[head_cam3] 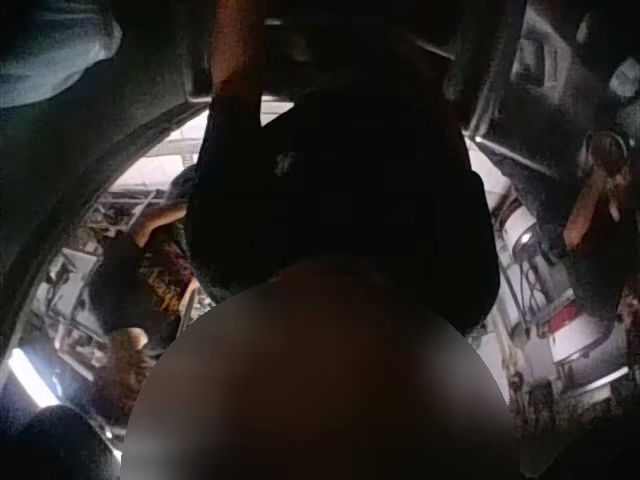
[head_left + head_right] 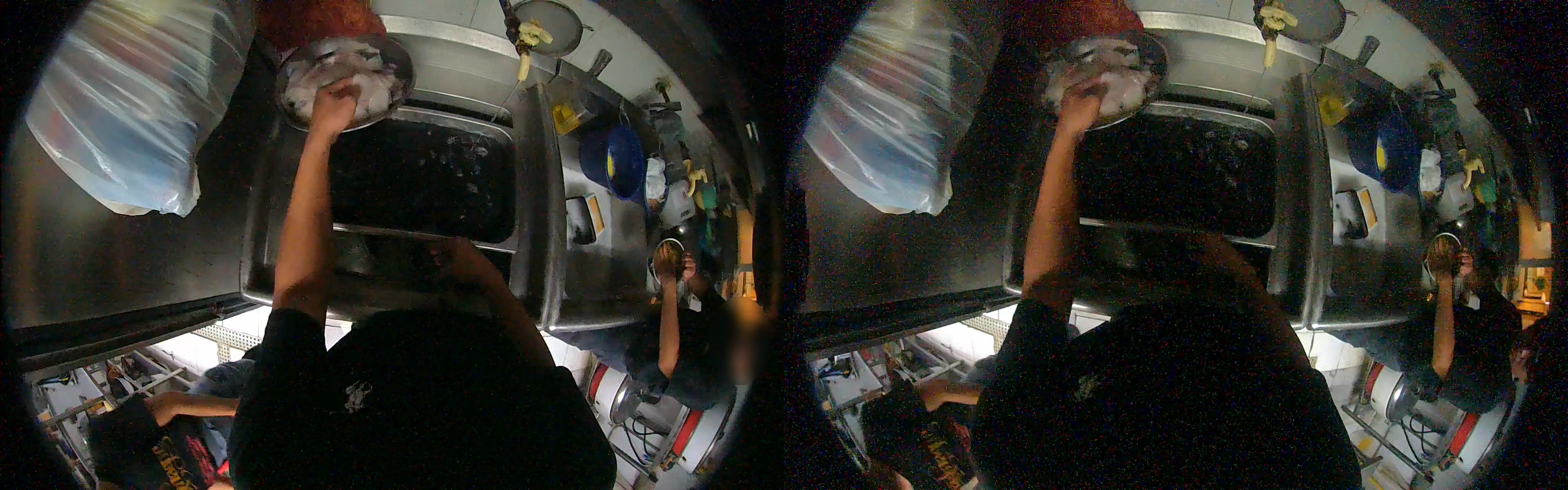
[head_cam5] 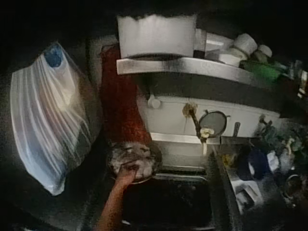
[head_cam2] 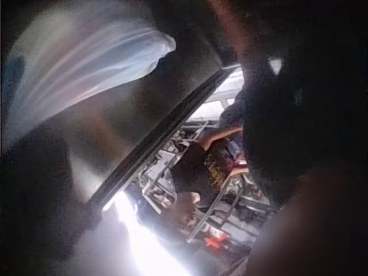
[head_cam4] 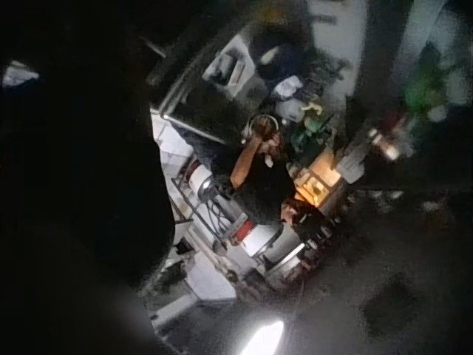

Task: The person stands at a stainless steel sink and repeatedly washes small pieces of squid under running water. They rinse each piece by hand, then place it into a metal bowl on the counter. The process continues throughout the clip with no other tools used.

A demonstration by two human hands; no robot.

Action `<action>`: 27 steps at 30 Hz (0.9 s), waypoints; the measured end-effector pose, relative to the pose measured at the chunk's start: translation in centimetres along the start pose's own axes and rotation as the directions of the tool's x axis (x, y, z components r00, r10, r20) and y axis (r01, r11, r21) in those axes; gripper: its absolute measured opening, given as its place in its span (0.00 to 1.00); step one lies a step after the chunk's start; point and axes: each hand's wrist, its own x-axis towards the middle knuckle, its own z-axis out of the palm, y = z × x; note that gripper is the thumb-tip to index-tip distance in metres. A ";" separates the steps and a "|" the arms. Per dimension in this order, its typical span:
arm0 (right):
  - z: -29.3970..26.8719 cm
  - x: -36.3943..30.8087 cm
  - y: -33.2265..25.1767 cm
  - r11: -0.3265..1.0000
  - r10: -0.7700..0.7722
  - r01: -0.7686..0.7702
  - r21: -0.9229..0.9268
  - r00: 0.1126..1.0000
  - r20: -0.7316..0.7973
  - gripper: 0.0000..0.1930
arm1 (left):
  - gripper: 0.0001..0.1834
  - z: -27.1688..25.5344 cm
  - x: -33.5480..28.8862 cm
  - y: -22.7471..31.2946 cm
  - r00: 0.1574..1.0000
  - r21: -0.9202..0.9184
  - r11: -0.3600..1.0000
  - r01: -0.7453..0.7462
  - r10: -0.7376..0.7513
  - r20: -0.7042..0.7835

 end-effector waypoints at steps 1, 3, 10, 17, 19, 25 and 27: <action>-0.1 0.5 0.0 0.998 0.052 -0.050 -0.040 0.998 0.029 0.14 | 0.14 -0.9 1.0 -1.7 0.998 0.321 0.947 0.011 0.009 -0.060; -0.3 1.3 3.0 0.970 -0.160 0.125 -0.210 0.974 -0.158 0.15 | 0.17 -1.4 2.6 -5.6 0.983 0.821 0.563 0.093 0.078 -0.166; 1.5 7.1 18.5 0.795 0.110 -0.370 -0.481 0.867 -0.486 0.14 | 0.13 11.1 -12.6 -3.4 0.935 0.315 0.948 0.039 -0.146 0.324; 0.8 9.2 12.6 0.929 0.133 -0.164 -0.331 0.985 -0.113 0.11 | 0.21 16.1 -17.8 -6.4 0.595 0.571 0.818 0.068 -0.493 0.635; 0.7 8.2 12.0 0.901 0.057 -0.109 -0.420 0.989 -0.135 0.08 | 0.23 16.1 -17.3 -8.0 0.451 0.541 0.840 0.037 -0.498 0.741; -4.9 6.0 3.8 0.953 -0.022 0.093 0.288 0.970 -0.242 0.10 | 0.19 11.9 -16.4 -6.3 0.710 -0.165 0.965 0.205 -0.031 0.703; -6.7 5.3 2.5 0.873 -0.018 0.128 0.470 0.973 -0.230 0.07 | 0.19 10.7 -14.8 -2.8 0.622 -0.309 0.853 0.421 -0.023 0.783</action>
